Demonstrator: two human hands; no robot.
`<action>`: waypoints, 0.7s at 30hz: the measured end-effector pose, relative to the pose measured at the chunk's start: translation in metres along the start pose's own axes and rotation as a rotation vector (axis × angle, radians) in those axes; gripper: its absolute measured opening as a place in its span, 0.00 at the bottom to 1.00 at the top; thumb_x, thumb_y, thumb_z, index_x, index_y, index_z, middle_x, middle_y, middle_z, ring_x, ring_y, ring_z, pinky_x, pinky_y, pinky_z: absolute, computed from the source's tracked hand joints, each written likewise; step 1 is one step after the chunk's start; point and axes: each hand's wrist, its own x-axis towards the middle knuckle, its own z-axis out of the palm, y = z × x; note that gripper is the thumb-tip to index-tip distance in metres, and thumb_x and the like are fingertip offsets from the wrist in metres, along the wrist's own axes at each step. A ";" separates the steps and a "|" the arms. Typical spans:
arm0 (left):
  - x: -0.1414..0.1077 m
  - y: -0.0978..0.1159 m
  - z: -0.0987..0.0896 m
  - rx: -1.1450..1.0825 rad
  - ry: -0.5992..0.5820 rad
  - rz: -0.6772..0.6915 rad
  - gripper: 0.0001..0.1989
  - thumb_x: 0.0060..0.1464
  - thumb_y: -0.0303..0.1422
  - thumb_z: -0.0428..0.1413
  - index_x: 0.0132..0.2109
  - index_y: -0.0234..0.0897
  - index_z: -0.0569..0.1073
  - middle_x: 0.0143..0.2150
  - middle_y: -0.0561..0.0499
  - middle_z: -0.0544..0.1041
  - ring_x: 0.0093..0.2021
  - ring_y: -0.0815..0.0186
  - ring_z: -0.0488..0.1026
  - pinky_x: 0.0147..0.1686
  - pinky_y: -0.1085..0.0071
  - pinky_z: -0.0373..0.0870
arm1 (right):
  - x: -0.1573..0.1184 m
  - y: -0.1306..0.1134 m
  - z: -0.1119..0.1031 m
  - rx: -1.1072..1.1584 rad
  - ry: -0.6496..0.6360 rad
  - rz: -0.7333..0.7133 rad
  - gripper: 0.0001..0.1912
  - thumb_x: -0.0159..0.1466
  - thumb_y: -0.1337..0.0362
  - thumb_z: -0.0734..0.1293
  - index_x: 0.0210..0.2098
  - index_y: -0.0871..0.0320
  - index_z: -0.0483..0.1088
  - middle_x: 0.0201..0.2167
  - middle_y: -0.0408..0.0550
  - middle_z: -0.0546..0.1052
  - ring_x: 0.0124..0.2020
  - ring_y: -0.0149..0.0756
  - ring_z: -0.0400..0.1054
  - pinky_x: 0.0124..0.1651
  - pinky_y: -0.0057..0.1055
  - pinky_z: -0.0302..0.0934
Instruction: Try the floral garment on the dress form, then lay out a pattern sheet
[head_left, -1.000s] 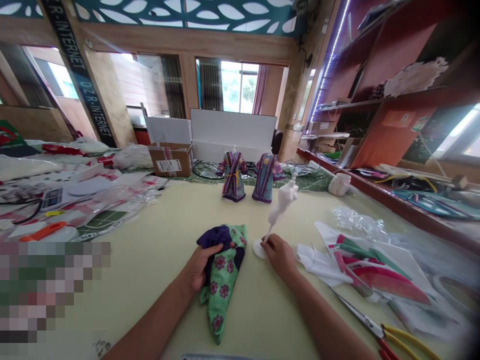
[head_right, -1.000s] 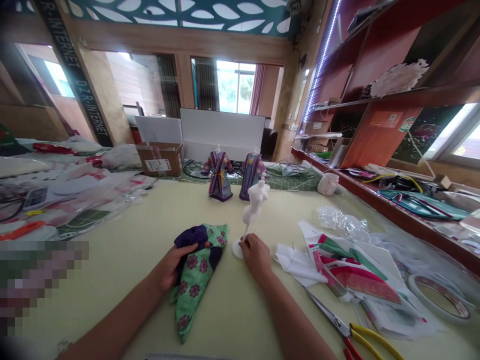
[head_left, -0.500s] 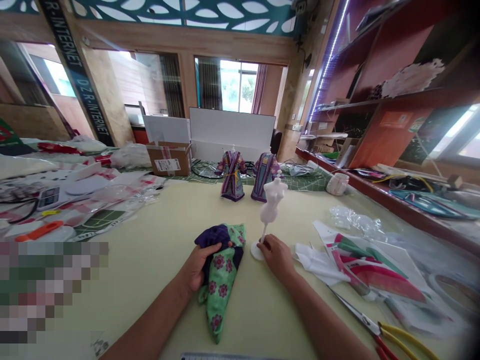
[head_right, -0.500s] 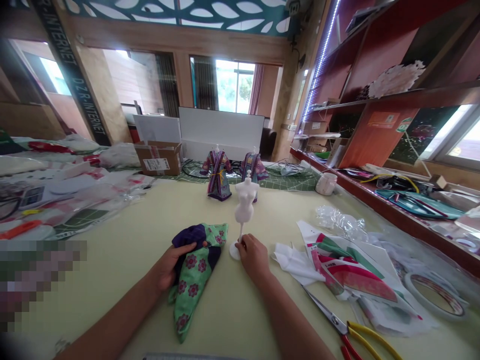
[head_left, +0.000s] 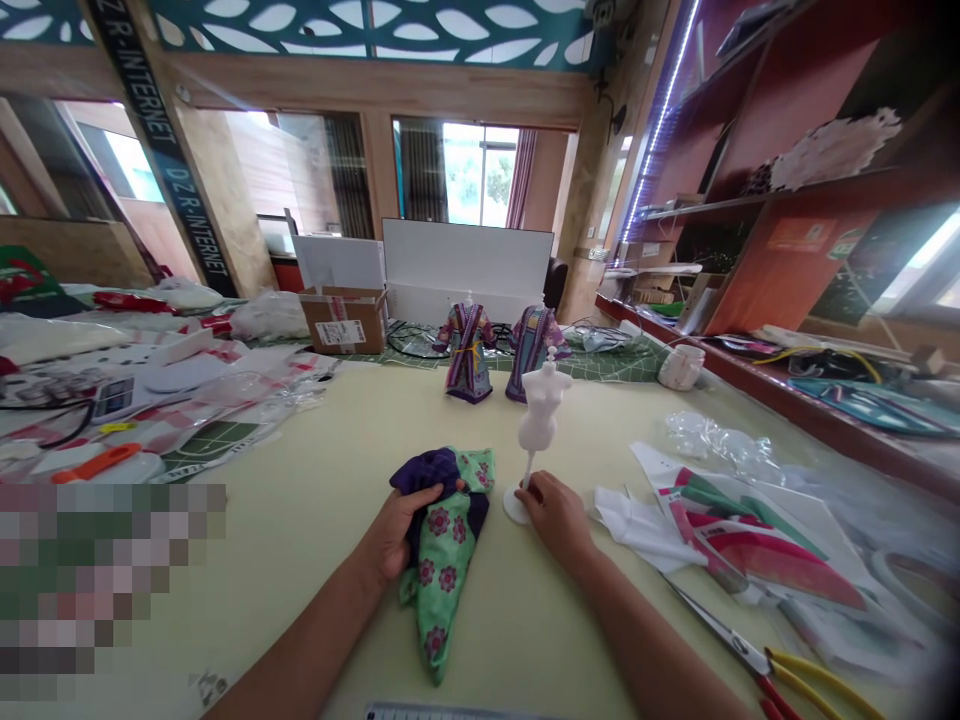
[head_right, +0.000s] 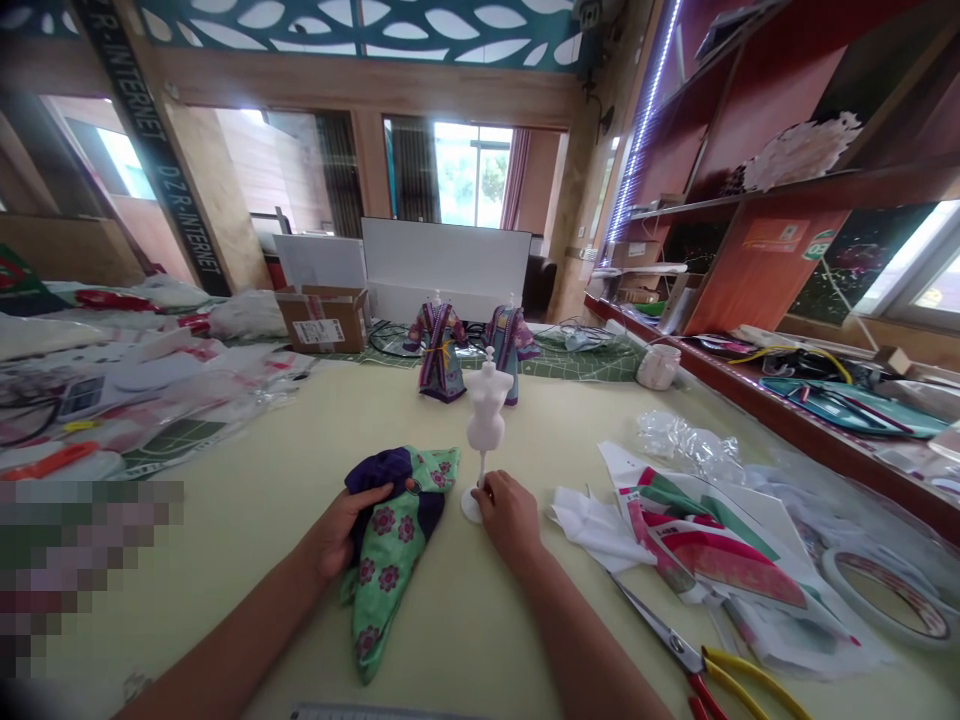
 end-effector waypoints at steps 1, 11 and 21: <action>0.000 0.000 0.000 0.000 -0.001 -0.001 0.16 0.45 0.24 0.58 0.44 0.29 0.72 0.34 0.42 0.78 0.35 0.55 0.76 0.36 0.62 0.74 | 0.000 0.000 0.000 -0.002 -0.003 0.003 0.06 0.59 0.62 0.59 0.28 0.55 0.65 0.28 0.43 0.70 0.29 0.32 0.63 0.32 0.27 0.51; 0.006 0.003 -0.002 -0.019 -0.028 0.020 0.17 0.45 0.24 0.59 0.45 0.30 0.72 0.36 0.43 0.78 0.36 0.55 0.76 0.39 0.60 0.73 | 0.000 -0.001 0.004 -0.027 -0.028 0.035 0.05 0.59 0.62 0.59 0.28 0.55 0.63 0.28 0.42 0.69 0.28 0.31 0.61 0.30 0.27 0.49; 0.034 0.058 0.052 -0.003 -0.128 0.232 0.16 0.46 0.26 0.57 0.45 0.32 0.72 0.35 0.46 0.78 0.34 0.60 0.76 0.38 0.66 0.73 | -0.001 -0.001 0.004 -0.029 -0.015 0.018 0.06 0.59 0.62 0.58 0.28 0.55 0.64 0.27 0.42 0.68 0.28 0.30 0.62 0.30 0.26 0.51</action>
